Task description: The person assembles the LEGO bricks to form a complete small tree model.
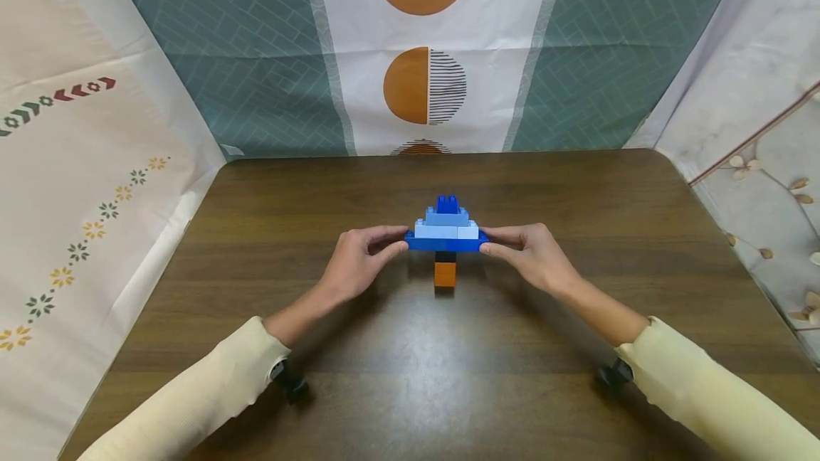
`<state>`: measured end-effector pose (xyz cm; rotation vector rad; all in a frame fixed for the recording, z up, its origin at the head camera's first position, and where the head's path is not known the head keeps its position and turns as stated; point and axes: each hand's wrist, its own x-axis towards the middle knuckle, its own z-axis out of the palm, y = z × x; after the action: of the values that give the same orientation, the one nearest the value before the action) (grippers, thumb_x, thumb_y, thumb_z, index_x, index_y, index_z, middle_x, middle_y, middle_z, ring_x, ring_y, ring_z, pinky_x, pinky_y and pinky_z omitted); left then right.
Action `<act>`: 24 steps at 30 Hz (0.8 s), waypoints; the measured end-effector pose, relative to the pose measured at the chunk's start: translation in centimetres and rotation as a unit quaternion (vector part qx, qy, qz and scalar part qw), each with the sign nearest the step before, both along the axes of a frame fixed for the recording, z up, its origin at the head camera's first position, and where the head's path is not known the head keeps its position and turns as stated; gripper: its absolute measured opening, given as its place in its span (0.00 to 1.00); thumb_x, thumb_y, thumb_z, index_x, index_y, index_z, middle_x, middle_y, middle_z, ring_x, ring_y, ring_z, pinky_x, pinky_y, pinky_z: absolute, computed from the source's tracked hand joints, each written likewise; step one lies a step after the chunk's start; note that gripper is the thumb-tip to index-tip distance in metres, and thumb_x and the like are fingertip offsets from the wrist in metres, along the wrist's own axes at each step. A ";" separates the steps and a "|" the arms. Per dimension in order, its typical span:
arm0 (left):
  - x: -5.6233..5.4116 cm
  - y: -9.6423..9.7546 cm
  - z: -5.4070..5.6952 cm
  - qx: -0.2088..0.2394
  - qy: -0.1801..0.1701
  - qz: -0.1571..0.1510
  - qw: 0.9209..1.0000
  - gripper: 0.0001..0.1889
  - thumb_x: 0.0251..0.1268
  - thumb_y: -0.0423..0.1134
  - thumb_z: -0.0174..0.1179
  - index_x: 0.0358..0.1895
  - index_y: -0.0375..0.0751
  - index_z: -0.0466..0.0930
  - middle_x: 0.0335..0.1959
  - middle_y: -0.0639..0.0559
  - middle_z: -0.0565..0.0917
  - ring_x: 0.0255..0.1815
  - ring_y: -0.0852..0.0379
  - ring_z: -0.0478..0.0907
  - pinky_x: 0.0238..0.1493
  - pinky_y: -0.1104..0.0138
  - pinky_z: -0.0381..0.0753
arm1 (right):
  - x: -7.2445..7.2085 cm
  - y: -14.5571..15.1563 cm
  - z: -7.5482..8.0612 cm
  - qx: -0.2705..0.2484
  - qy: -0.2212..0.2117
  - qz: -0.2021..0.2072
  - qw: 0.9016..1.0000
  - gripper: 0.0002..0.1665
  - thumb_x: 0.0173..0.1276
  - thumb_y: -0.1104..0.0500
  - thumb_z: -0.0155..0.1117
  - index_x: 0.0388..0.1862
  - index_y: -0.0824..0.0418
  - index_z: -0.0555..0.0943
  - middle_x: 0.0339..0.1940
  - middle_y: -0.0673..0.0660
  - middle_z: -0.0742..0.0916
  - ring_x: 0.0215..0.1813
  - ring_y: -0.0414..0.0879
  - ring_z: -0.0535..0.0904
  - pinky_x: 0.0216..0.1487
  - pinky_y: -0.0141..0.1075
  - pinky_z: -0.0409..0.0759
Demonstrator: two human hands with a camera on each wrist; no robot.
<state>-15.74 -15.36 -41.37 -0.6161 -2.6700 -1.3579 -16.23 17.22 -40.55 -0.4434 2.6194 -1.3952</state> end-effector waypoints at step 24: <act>-3.6 1.2 -2.1 0.009 -0.114 0.071 0.991 0.14 0.79 0.44 0.65 0.56 0.39 0.90 0.44 0.47 0.92 0.42 0.55 0.92 0.49 0.60 0.90 | -4.5 -2.1 -1.4 -0.036 -0.094 -0.066 0.993 0.20 0.78 0.59 0.69 0.59 0.73 0.86 0.55 0.71 0.89 0.53 0.60 0.90 0.52 0.42 0.88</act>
<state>-19.37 -14.19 -43.47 -0.2782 -2.8064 -1.4926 -20.75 15.16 -41.93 -0.1395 2.4925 -1.4948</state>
